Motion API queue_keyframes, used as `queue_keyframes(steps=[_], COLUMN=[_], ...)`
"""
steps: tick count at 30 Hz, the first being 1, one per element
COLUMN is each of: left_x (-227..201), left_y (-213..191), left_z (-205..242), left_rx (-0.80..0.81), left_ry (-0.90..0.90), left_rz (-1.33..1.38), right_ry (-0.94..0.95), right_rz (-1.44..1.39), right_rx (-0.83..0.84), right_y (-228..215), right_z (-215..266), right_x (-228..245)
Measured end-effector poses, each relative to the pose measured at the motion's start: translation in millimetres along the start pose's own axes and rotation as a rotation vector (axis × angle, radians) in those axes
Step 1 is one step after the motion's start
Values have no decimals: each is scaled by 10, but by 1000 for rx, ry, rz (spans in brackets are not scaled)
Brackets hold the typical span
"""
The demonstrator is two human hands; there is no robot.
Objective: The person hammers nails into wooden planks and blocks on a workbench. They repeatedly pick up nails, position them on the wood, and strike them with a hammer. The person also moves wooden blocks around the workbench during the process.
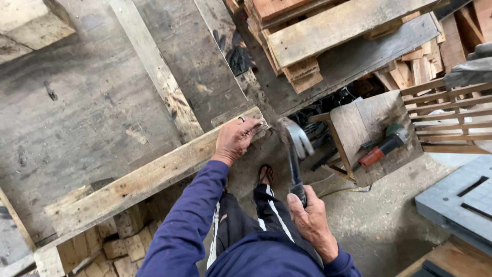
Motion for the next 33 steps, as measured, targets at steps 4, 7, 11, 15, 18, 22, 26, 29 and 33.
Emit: queue_keyframes(steps=[4,7,11,15,18,22,26,29,33], left_x=[48,6,19,47,34,27,199,231,397], left_y=[27,13,42,17,19,-17,-105,-162,-167], left_z=[37,44,48,17,2,10,-84,-27,-11], left_rx=[26,34,50,63,90,44,-232,-444,-605], left_ry=[-48,-20,-13,-25,-27,-142,-249,-145,-206], left_rz=[10,-3,-40,21,47,88,236,192,168], right_ry=[-293,-212,20,-188,119,30,-176,-205,-118], right_rz=[15,152,263,111,176,173,147,159,262], right_rx=[-64,-49,6,-76,93,26,-86,-81,-63], right_y=[-127,-58,-26,-12,83,-82,-197,-225,-184], right_z=[134,37,-70,4,-122,15,172,146,-16], right_x=[76,89,15,105,-9,83,54,1,-25])
Point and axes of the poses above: each hand's wrist, its own z-axis away from the middle knuckle, its own y-axis out of the palm, x = y × z, the point moved 5 cm from there along -z, towards the middle knuckle, and after that the axes turned 15 degrees about z, right-handed, at the moved point
